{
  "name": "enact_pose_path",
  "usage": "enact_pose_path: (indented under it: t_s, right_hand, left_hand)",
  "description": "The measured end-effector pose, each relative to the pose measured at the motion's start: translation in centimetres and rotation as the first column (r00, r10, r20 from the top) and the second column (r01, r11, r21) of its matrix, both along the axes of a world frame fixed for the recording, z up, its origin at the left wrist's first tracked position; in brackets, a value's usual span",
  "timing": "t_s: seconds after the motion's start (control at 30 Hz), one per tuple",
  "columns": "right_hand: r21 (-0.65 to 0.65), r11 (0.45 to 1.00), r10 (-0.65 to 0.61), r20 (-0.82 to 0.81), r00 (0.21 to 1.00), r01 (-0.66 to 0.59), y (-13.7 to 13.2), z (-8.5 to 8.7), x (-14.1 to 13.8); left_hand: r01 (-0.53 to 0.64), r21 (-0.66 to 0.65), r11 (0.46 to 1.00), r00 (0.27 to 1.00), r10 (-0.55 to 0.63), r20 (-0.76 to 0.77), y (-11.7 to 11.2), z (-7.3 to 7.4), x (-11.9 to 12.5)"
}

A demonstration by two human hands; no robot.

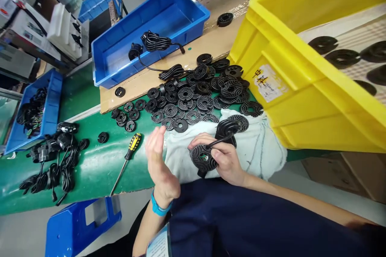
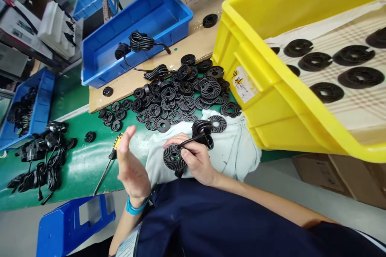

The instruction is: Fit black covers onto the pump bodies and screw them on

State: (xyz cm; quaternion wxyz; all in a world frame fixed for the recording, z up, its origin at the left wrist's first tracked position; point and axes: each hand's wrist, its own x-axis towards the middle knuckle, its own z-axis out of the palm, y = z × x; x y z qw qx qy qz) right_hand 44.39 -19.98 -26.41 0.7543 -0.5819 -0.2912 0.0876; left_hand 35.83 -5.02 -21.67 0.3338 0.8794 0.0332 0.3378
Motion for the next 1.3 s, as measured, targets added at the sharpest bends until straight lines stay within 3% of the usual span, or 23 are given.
enact_pose_path:
  t_s: [0.07, 0.17, 0.3, 0.43, 0.47, 0.53, 0.57, 0.63, 0.7, 0.8, 0.87, 0.97, 1.03, 1.07, 1.17, 1.23, 1.3]
  right_hand:
    - [0.002, 1.0, 0.006, -0.029, 1.0, -0.006, 0.0, -0.2, 0.1]
    - [-0.005, 1.0, -0.005, -0.082, 0.997, 0.004, 0.1, -0.5, 0.1]
    - [-0.022, 1.0, -0.024, -0.147, 0.989, 0.021, 0.5, -1.0, 0.1]
    - [-0.015, 1.0, -0.021, -0.169, 0.985, 0.018, 0.8, -1.1, 0.2]
    - [-0.01, 1.0, -0.006, -0.169, 0.986, 0.004, 0.8, -1.0, 0.2]
    - [0.003, 1.0, 0.023, -0.17, 0.985, -0.023, 0.7, -0.8, 0.2]
    - [0.011, 0.999, 0.033, -0.172, 0.984, -0.032, 0.7, -0.7, 0.2]
    - [0.027, 0.999, 0.045, -0.183, 0.982, -0.041, 0.7, -0.7, 0.1]
    - [0.039, 0.998, 0.054, -0.197, 0.979, -0.047, 0.7, -0.8, 0.1]
    - [0.048, 0.998, 0.06, -0.217, 0.974, -0.051, 0.8, -0.9, 0.0]
    - [0.045, 0.998, 0.057, -0.225, 0.973, -0.048, 0.9, -0.8, 0.0]
    - [0.031, 0.998, 0.053, -0.224, 0.973, -0.047, 0.9, -0.5, 0.0]
    - [0.018, 0.999, 0.046, -0.22, 0.974, -0.043, 0.9, -0.2, 0.0]
    - [0.014, 0.999, 0.042, -0.218, 0.975, -0.04, 0.9, -0.2, 0.1]
    - [0.007, 0.999, 0.034, -0.219, 0.975, -0.034, 0.9, -0.1, 0.2]
    - [0.007, 1.0, 0.021, -0.222, 0.975, -0.02, 0.9, -0.2, 0.2]
    - [0.004, 1.0, 0.019, -0.226, 0.974, -0.018, 0.9, -0.3, 0.3]
  left_hand:
    - [0.068, 0.262, 0.963, 0.996, -0.082, 0.043, 0.0, 0.3, -0.3]
    - [0.188, 0.44, 0.878, 0.982, -0.171, -0.078, -0.9, -0.9, 0.2]
    - [0.152, 0.428, 0.891, 0.988, -0.13, -0.081, -1.7, -2.5, 1.3]
    - [0.241, 0.344, 0.908, 0.968, -0.201, -0.147, 0.2, -1.3, 0.8]
    - [0.201, 0.307, 0.93, 0.976, -0.164, -0.143, 1.3, -0.9, 0.3]
    - [-0.041, 0.262, 0.964, 0.994, 0.067, -0.091, 4.2, -0.4, -1.1]
    - [-0.207, 0.273, 0.94, 0.969, 0.235, -0.072, 5.8, -0.5, -2.0]
    - [-0.429, 0.4, 0.81, 0.843, 0.519, -0.145, 8.9, -1.2, -4.0]
    - [-0.464, 0.522, 0.716, 0.71, 0.653, -0.265, 11.3, -2.5, -5.9]
    - [-0.47, 0.552, 0.689, 0.653, 0.692, -0.308, 13.0, -4.0, -8.0]
    - [-0.511, 0.527, 0.679, 0.663, 0.701, -0.261, 12.6, -4.1, -8.8]
    - [-0.588, 0.461, 0.665, 0.683, 0.713, -0.158, 9.6, -3.2, -9.6]
    - [-0.625, 0.364, 0.691, 0.728, 0.684, -0.048, 6.5, -2.5, -10.0]
    - [-0.627, 0.272, 0.73, 0.765, 0.642, 0.039, 4.8, -2.2, -10.0]
    - [-0.442, 0.186, 0.877, 0.897, 0.435, 0.082, 0.3, -2.0, -9.0]
    - [-0.299, 0.228, 0.927, 0.953, 0.304, 0.011, -1.3, -1.8, -7.8]
    - [-0.205, 0.269, 0.941, 0.974, 0.222, -0.034, -1.6, -1.0, -7.0]
